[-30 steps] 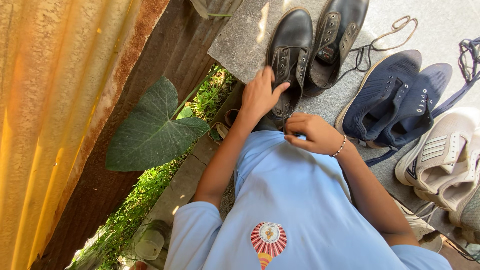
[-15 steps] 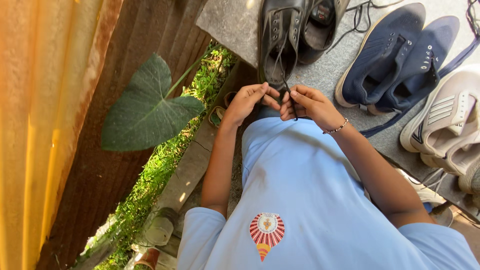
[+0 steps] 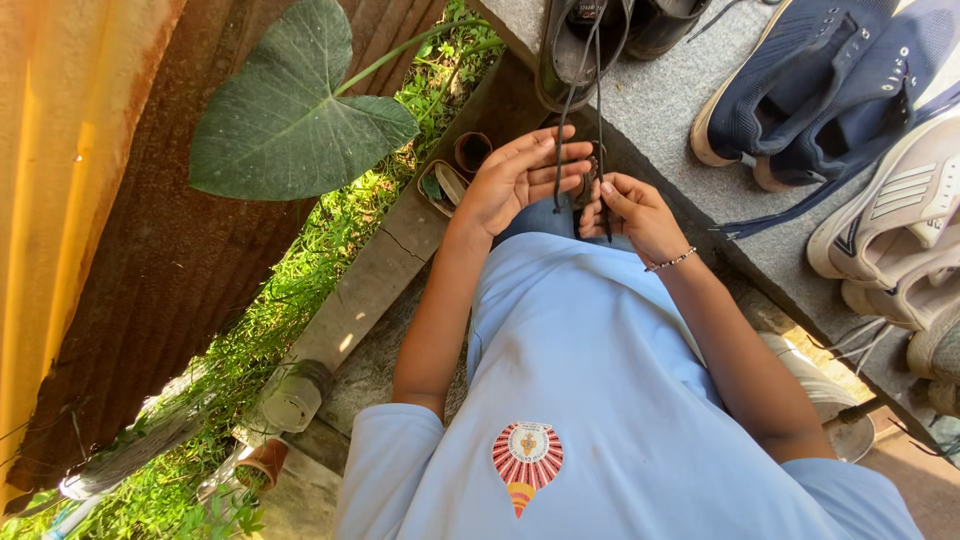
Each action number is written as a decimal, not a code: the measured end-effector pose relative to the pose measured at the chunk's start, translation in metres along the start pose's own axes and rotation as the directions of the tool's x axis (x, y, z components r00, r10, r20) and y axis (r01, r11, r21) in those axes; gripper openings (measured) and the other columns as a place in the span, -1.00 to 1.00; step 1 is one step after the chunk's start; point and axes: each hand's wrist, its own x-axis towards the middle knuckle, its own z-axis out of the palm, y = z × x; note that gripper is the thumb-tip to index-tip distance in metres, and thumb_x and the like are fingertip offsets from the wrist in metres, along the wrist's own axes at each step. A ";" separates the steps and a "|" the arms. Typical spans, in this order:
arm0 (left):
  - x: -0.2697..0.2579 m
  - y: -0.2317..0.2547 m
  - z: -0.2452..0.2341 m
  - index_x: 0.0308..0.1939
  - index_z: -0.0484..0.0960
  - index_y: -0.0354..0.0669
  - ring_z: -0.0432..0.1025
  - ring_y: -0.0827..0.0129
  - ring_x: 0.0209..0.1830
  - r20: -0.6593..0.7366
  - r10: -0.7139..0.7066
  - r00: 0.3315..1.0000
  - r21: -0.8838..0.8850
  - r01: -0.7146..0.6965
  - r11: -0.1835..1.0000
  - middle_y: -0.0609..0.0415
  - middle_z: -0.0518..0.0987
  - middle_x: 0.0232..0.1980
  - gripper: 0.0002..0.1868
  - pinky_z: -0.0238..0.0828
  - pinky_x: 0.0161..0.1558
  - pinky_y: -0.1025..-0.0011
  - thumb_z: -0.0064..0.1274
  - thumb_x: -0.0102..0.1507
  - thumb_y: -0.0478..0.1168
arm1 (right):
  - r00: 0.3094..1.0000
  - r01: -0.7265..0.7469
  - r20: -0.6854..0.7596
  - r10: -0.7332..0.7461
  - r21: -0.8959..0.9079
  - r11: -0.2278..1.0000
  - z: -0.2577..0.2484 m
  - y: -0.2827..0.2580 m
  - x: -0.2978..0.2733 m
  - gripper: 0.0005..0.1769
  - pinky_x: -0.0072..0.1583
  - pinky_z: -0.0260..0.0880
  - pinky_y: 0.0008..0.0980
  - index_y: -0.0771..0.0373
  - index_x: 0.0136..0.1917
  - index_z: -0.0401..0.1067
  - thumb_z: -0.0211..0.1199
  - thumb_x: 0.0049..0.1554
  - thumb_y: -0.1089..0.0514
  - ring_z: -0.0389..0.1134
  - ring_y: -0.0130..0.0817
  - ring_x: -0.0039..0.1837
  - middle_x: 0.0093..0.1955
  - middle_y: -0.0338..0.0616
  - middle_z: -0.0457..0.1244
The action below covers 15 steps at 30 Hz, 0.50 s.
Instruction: The person sits at an outdoor stone slab with several pairs of shoes and removes the laces from a gray sneaker, pulling the lace fully out. They then thread the lace back through the eyelets to re-lace the shoe, and move on to unlacing a black shoe.
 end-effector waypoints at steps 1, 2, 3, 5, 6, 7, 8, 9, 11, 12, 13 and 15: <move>0.002 0.003 0.002 0.33 0.39 -0.37 0.55 0.11 0.21 -0.001 0.014 1.000 0.016 -0.014 1.000 -0.24 0.57 0.25 -0.59 0.55 0.23 0.23 -0.11 0.46 -0.20 | 1.000 -0.002 -0.008 0.002 0.022 1.000 0.001 0.003 -0.002 -0.74 0.01 0.50 -0.34 0.21 0.01 0.36 -0.04 0.42 0.03 0.42 -0.41 -0.14 -0.16 -0.21 0.35; 0.005 0.005 0.004 0.33 0.38 -0.38 0.55 0.12 0.21 -0.001 0.025 1.000 0.032 -0.025 0.999 -0.23 0.57 0.25 -0.59 0.55 0.23 0.23 -0.11 0.46 -0.21 | 0.999 0.031 0.007 -0.031 0.044 0.999 0.002 0.005 -0.004 -0.74 0.01 0.50 -0.34 0.21 0.00 0.35 -0.03 0.43 0.04 0.42 -0.40 -0.14 -0.16 -0.20 0.35; 0.010 0.007 0.007 0.33 0.38 -0.38 0.55 0.12 0.21 0.000 0.036 0.999 0.048 -0.036 0.998 -0.21 0.57 0.25 -0.60 0.55 0.24 0.23 -0.12 0.46 -0.22 | 0.998 0.064 0.022 -0.065 0.066 0.996 0.002 0.008 -0.006 -0.74 0.01 0.49 -0.34 0.22 -0.02 0.35 -0.02 0.43 0.05 0.42 -0.40 -0.13 -0.16 -0.19 0.35; 0.019 0.007 0.009 0.31 0.39 -0.37 0.55 0.16 0.21 -0.002 0.023 1.000 -0.030 -0.023 0.999 -0.17 0.57 0.25 -0.62 0.54 0.26 0.21 -0.11 0.45 -0.24 | 0.993 0.114 0.020 -0.116 0.091 0.989 0.001 0.011 -0.009 -0.73 0.00 0.48 -0.35 0.22 -0.03 0.35 -0.01 0.44 0.05 0.41 -0.41 -0.14 -0.17 -0.20 0.35; 0.025 0.007 0.009 0.30 0.40 -0.37 0.55 0.17 0.22 0.000 0.011 1.000 -0.066 -0.011 0.998 -0.15 0.56 0.25 -0.63 0.54 0.28 0.21 -0.10 0.45 -0.25 | 0.991 0.134 0.005 -0.135 0.094 0.987 0.000 0.014 -0.011 -0.73 -0.01 0.48 -0.36 0.22 -0.03 0.35 -0.01 0.44 0.05 0.40 -0.42 -0.15 -0.17 -0.21 0.35; 0.031 0.006 0.009 0.28 0.40 -0.38 0.56 0.17 0.19 0.000 -0.001 1.000 -0.072 0.001 0.997 -0.14 0.57 0.23 -0.63 0.55 0.25 0.18 -0.09 0.43 -0.24 | 0.988 0.153 -0.011 -0.153 0.097 0.983 0.000 0.016 -0.012 -0.73 -0.02 0.47 -0.36 0.22 -0.02 0.36 -0.01 0.44 0.04 0.40 -0.43 -0.16 -0.18 -0.22 0.34; 0.035 0.005 0.006 0.26 0.40 -0.39 0.57 0.16 0.16 -0.003 -0.016 1.000 -0.079 0.016 0.997 -0.13 0.58 0.21 -0.62 0.56 0.23 0.15 -0.08 0.42 -0.23 | 0.988 0.152 -0.038 -0.149 0.078 0.985 0.002 0.021 -0.013 -0.72 -0.03 0.47 -0.38 0.22 -0.03 0.36 -0.02 0.43 0.04 0.39 -0.44 -0.18 -0.20 -0.23 0.34; 0.040 0.004 0.003 0.24 0.40 -0.40 0.58 0.15 0.13 -0.006 -0.032 0.999 -0.086 0.031 0.996 -0.12 0.59 0.19 -0.62 0.57 0.20 0.12 -0.07 0.41 -0.22 | 0.987 0.150 -0.066 -0.146 0.058 0.987 0.005 0.026 -0.014 -0.72 -0.05 0.46 -0.41 0.22 -0.04 0.35 -0.02 0.43 0.04 0.38 -0.46 -0.19 -0.21 -0.23 0.33; 0.063 0.003 0.000 0.16 0.45 -0.45 0.61 0.13 -0.03 -0.150 0.068 0.986 0.384 -0.005 0.923 -0.16 0.59 0.13 -0.56 0.64 -0.08 0.10 -0.04 0.36 -0.12 | 0.979 0.180 -0.104 -0.178 0.017 0.983 0.009 0.029 -0.011 -0.73 -0.11 0.41 -0.47 0.22 -0.03 0.36 -0.01 0.42 0.05 0.32 -0.50 -0.24 -0.25 -0.25 0.31; 0.078 0.002 -0.002 0.12 0.48 -0.47 0.63 0.12 -0.10 -0.199 0.146 0.969 0.591 0.000 0.806 -0.18 0.59 0.10 -0.52 0.68 -0.22 0.08 -0.03 0.34 -0.07 | 0.972 0.204 -0.115 -0.203 -0.001 0.979 0.011 0.031 -0.010 -0.75 -0.14 0.35 -0.51 0.23 -0.02 0.37 0.01 0.42 0.06 0.28 -0.53 -0.26 -0.26 -0.26 0.29; 0.099 0.008 -0.008 0.10 0.46 -0.38 0.64 0.12 -0.16 -0.131 0.455 0.881 0.920 -0.063 0.386 -0.18 0.63 0.00 -0.52 0.65 -0.20 0.15 0.01 0.36 0.01 | 0.965 0.228 -0.125 -0.229 -0.019 0.973 0.013 0.033 -0.008 -0.76 -0.18 0.30 -0.55 0.23 -0.01 0.38 0.02 0.42 0.07 0.24 -0.56 -0.29 -0.28 -0.27 0.27; 0.145 0.017 -0.027 0.19 0.36 -0.41 0.62 0.02 -0.31 0.104 0.685 0.721 0.983 0.028 -0.179 -0.20 0.66 -0.25 -0.37 0.58 -0.31 0.19 0.07 0.33 0.09 | 0.958 0.217 -0.171 -0.229 -0.087 0.972 0.019 0.041 -0.005 -0.76 -0.27 0.08 -0.61 0.23 0.00 0.40 0.02 0.42 0.08 0.09 -0.63 -0.34 -0.33 -0.32 0.20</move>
